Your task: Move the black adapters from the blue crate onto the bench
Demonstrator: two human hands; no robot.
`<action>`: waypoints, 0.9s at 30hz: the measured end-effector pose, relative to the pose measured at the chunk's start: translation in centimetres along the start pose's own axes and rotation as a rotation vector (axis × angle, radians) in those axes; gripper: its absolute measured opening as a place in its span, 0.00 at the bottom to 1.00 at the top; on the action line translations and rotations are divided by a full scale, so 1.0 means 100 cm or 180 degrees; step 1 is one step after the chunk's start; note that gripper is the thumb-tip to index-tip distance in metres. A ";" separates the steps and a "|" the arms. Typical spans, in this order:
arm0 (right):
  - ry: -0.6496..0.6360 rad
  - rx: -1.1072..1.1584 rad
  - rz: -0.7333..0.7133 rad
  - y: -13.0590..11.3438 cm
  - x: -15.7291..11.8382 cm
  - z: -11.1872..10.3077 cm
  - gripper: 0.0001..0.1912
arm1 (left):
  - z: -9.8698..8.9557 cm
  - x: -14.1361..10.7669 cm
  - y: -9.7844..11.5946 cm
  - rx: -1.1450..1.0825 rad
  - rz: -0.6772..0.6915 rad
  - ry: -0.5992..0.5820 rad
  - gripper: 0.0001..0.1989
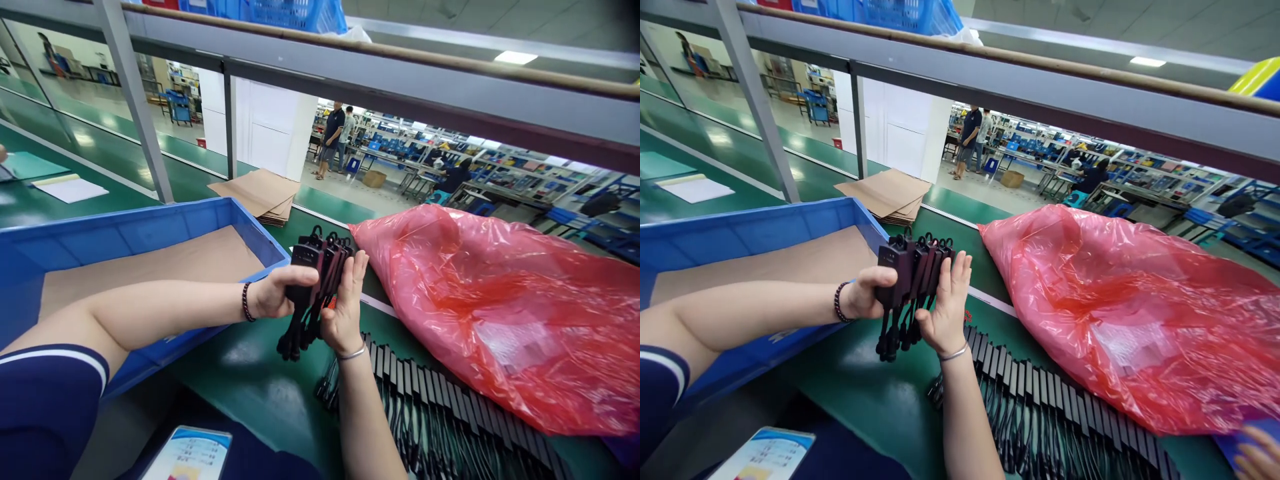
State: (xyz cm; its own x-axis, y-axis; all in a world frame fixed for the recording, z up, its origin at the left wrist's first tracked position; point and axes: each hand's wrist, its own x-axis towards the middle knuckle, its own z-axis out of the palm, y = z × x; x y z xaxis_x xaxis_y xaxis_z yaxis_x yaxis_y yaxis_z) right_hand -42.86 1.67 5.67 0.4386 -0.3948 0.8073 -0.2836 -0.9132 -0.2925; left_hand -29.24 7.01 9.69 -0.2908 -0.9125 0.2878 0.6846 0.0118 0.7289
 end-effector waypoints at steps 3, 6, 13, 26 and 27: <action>0.0074 -0.0027 0.0170 -0.001 0.001 -0.003 0.43 | -0.003 0.002 0.004 -0.0386 -0.0101 -0.0091 0.19; 0.0032 0.0040 0.0219 -0.009 0.000 -0.004 0.43 | -0.004 0.004 0.005 -0.0495 -0.0175 -0.0081 0.20; 0.0062 -0.0003 0.0203 -0.016 -0.002 -0.009 0.40 | -0.005 0.005 -0.001 -0.0502 -0.0207 0.0177 0.23; -0.0097 0.0059 -0.0325 0.010 -0.001 -0.007 0.45 | -0.009 0.005 -0.023 -0.0147 -0.0729 0.0576 0.20; -0.0090 0.0167 -0.0252 0.010 -0.001 -0.008 0.44 | -0.009 0.005 -0.023 -0.0105 -0.0651 0.0578 0.20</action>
State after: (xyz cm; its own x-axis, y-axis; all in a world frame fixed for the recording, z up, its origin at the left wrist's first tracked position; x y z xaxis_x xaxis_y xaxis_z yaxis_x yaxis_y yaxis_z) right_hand -43.86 0.90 5.70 0.4820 -0.3231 0.8144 -0.2024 -0.9455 -0.2552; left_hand -30.37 6.12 7.58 -0.3026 -0.9529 0.0186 0.6462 -0.1908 0.7390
